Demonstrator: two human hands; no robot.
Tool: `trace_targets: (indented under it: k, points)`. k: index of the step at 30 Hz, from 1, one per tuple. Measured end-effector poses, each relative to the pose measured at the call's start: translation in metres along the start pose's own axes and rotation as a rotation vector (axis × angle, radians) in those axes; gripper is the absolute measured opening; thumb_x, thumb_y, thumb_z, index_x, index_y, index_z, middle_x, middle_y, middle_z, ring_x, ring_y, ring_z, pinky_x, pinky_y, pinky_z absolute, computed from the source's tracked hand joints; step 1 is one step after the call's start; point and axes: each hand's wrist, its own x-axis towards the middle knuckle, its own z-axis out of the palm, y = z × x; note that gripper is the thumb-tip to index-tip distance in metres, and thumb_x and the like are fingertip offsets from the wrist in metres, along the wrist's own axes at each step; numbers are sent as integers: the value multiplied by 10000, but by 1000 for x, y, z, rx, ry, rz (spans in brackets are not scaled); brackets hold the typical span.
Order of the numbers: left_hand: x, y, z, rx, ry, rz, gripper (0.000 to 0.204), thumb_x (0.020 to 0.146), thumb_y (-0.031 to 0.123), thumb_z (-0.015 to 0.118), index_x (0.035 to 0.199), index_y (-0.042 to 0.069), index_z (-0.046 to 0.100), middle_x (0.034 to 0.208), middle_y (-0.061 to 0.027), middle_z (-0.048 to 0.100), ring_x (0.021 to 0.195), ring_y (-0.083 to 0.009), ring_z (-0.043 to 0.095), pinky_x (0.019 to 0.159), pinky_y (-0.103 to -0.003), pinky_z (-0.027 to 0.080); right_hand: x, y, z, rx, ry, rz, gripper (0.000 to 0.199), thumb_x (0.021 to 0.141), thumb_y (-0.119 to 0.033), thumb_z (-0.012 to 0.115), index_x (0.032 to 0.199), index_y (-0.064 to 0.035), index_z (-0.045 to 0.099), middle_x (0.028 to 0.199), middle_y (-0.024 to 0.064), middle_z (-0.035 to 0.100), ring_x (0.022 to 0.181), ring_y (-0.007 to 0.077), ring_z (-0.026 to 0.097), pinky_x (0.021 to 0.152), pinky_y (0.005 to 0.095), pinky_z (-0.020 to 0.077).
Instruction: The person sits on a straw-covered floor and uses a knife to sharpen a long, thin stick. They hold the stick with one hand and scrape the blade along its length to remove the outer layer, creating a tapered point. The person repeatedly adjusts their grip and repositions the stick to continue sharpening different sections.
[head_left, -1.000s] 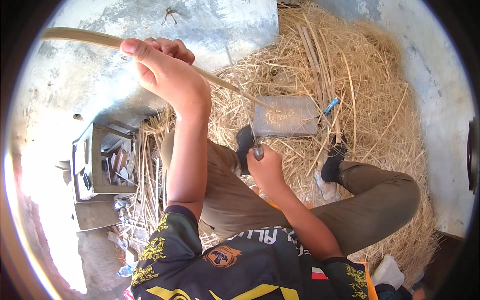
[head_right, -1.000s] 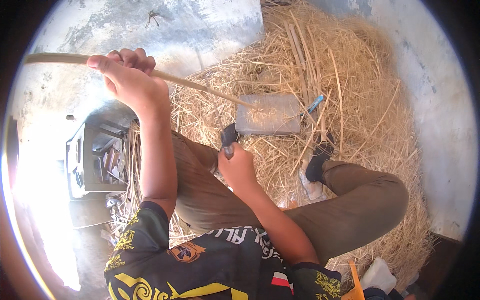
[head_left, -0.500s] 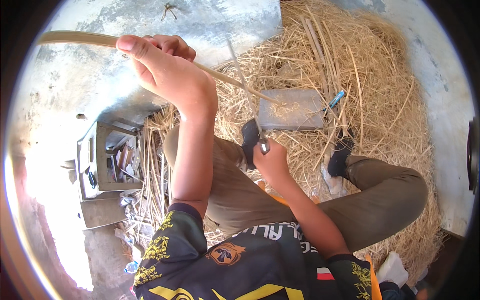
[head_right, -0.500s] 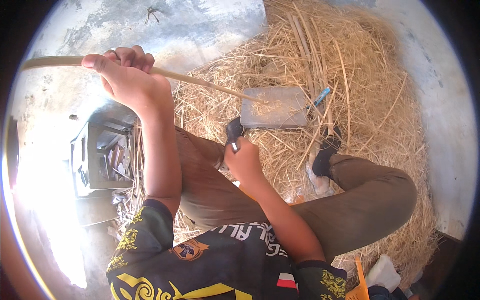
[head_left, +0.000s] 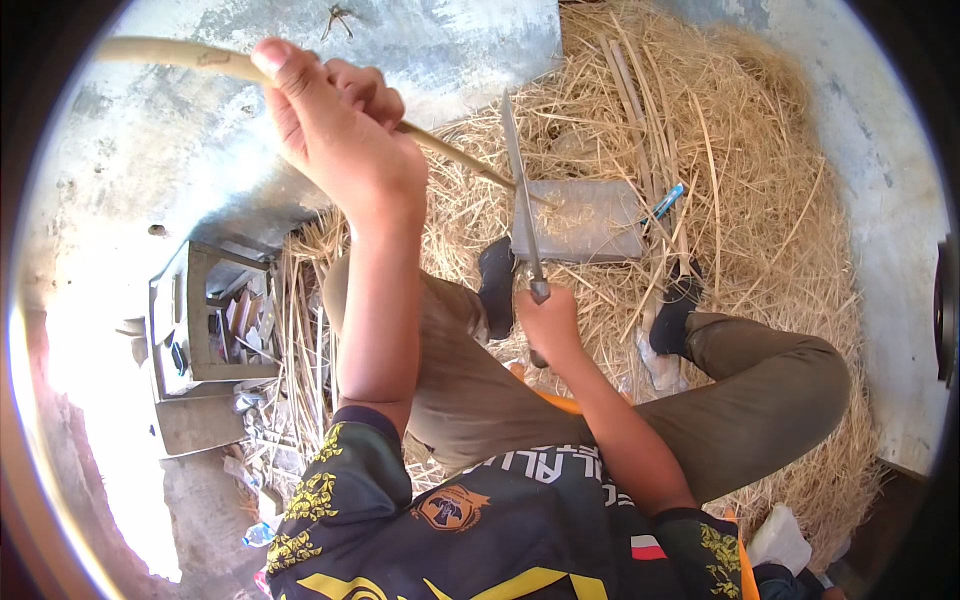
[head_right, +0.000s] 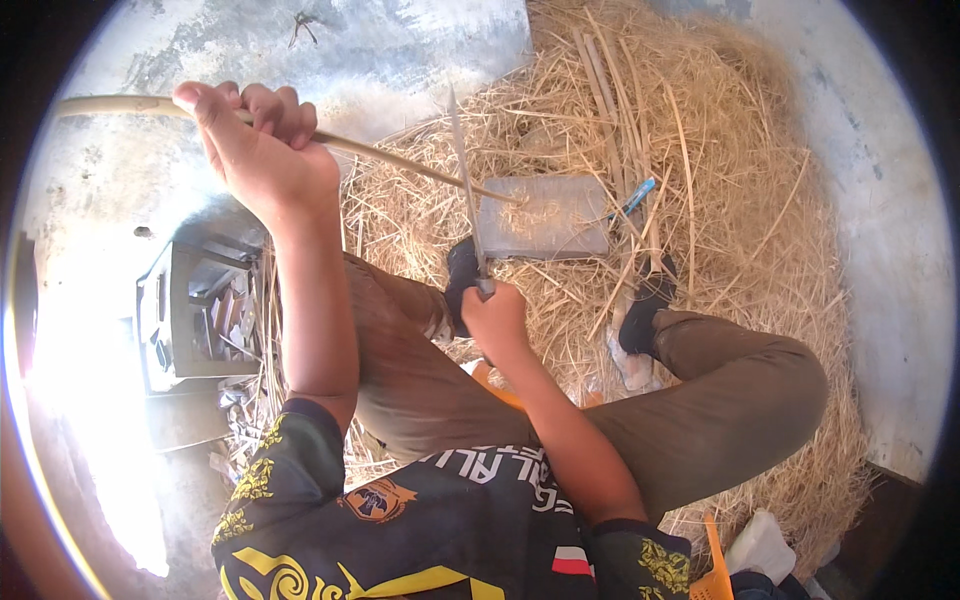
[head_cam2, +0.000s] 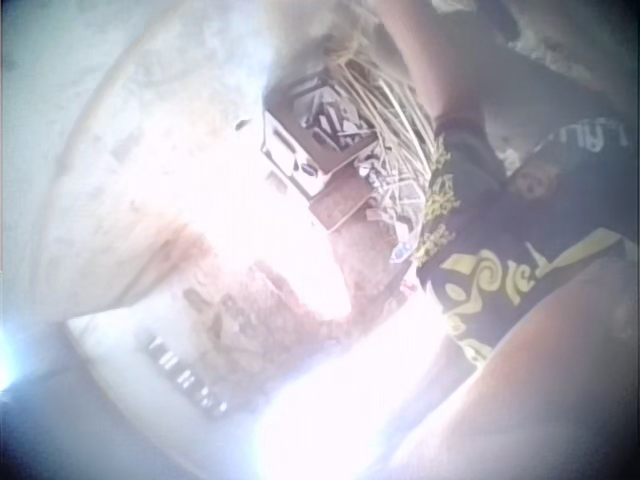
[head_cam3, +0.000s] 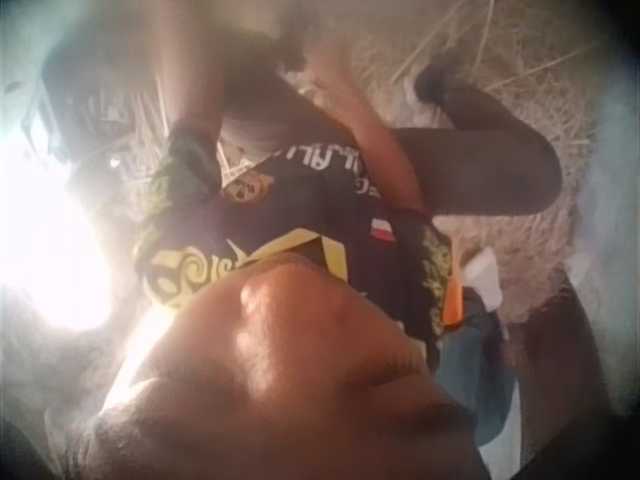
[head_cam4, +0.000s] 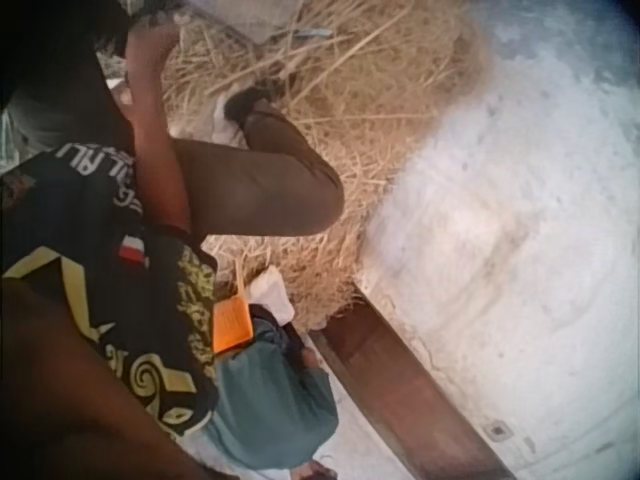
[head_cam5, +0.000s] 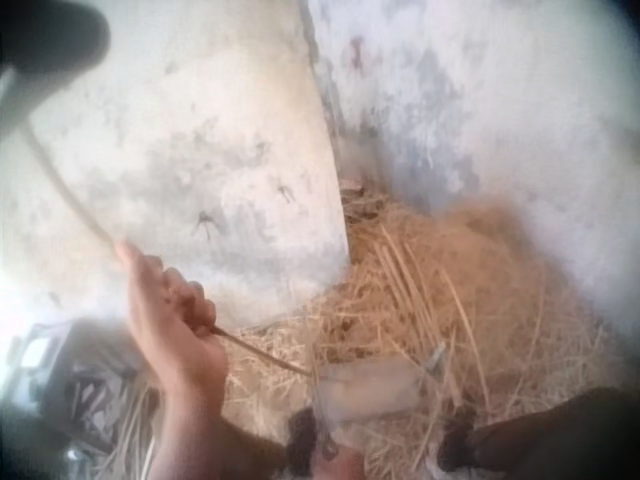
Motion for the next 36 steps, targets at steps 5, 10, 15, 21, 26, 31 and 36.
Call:
trace_targets:
  k: [5,10,15,21,26,31,36]
  points:
    - [6,-1,2,-43,92,1,504,940,580,636,800,150,411,595,57,281,492,-51,258,440,-239,190,-11,-20,1,13,15,-170,234,857,-150,623,707,27,600,571,123,576,501,183,547,523,373,441]
    - [-2,1,2,-39,17,-42,587,936,642,593,736,131,386,591,51,258,510,-79,202,481,-261,162,-1,0,2,36,33,-99,242,871,-103,617,661,-9,544,532,34,514,462,111,462,447,338,375]
    - [-1,-1,9,-72,-60,-70,601,948,666,549,726,135,377,580,58,230,522,-81,169,498,-272,152,12,1,-18,-24,11,63,245,853,-140,634,658,-4,577,551,86,564,464,182,529,480,365,427]
    - [1,4,3,-119,-232,-148,627,969,706,444,700,146,361,576,61,209,514,-78,135,478,-269,111,-16,-37,-3,46,87,-302,237,849,-114,633,665,23,577,544,90,556,490,156,511,509,352,412]
    - [-6,4,0,-143,-350,-148,652,932,758,440,680,168,324,551,68,220,496,-72,115,474,-271,108,11,-3,-14,-28,34,62,241,834,-120,638,644,18,583,550,102,581,488,177,530,517,366,422]
    - [-7,5,0,-180,-397,-168,665,910,784,446,677,173,325,543,69,222,505,-72,110,480,-271,100,-10,-28,-7,-34,83,-199,254,844,-134,632,674,45,573,577,146,576,526,206,562,556,382,450]
    - [-7,-2,-1,-175,-372,-135,661,912,773,468,673,176,315,541,68,202,509,-72,115,478,-273,95,20,22,-8,-72,19,-69,225,849,-123,625,705,47,592,590,159,592,529,235,580,565,390,461]
